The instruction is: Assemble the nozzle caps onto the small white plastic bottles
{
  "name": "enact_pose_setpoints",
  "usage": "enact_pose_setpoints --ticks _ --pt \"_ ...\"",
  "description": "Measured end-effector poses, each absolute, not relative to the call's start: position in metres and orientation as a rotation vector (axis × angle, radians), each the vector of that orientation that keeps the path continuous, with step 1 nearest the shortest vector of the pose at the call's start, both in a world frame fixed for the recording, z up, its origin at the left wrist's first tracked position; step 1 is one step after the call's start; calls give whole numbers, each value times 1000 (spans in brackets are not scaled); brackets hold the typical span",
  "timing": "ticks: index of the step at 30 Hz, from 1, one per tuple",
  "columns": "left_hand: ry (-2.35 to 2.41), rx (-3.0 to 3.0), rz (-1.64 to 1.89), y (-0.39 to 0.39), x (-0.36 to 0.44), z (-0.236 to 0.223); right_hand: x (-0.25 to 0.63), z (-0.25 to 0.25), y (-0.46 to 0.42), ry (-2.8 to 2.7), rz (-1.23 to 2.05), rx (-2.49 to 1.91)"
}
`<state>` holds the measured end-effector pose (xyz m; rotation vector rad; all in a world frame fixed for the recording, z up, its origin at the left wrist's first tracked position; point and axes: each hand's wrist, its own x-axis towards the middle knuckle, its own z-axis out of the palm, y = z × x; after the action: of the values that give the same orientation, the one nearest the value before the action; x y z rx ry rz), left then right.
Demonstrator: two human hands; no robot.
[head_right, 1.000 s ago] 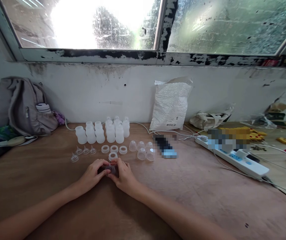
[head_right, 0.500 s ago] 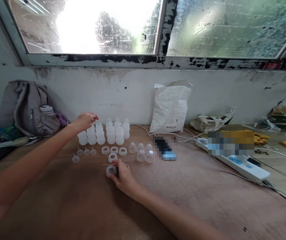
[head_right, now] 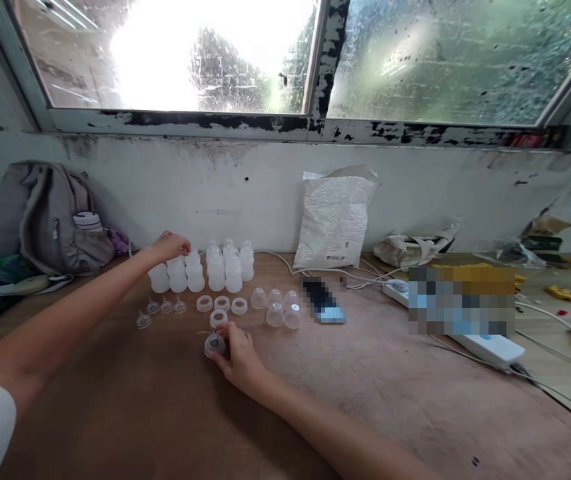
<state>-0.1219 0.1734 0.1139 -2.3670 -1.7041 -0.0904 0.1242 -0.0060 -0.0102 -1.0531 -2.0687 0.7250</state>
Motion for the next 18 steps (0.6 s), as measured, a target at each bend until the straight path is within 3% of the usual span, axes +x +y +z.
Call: enact_pose_setpoints --ticks 6,12,18 --pt "-1547 -2275 -209 156 -120 139 124 -7 -8 -2065 712 -1050" --pt "-1275 -2207 -671 104 -109 178 123 -6 -7 -2133 624 -1048" --pt "-1207 -2434 -913 34 -87 157 123 -6 -6 -2075 662 -1071"
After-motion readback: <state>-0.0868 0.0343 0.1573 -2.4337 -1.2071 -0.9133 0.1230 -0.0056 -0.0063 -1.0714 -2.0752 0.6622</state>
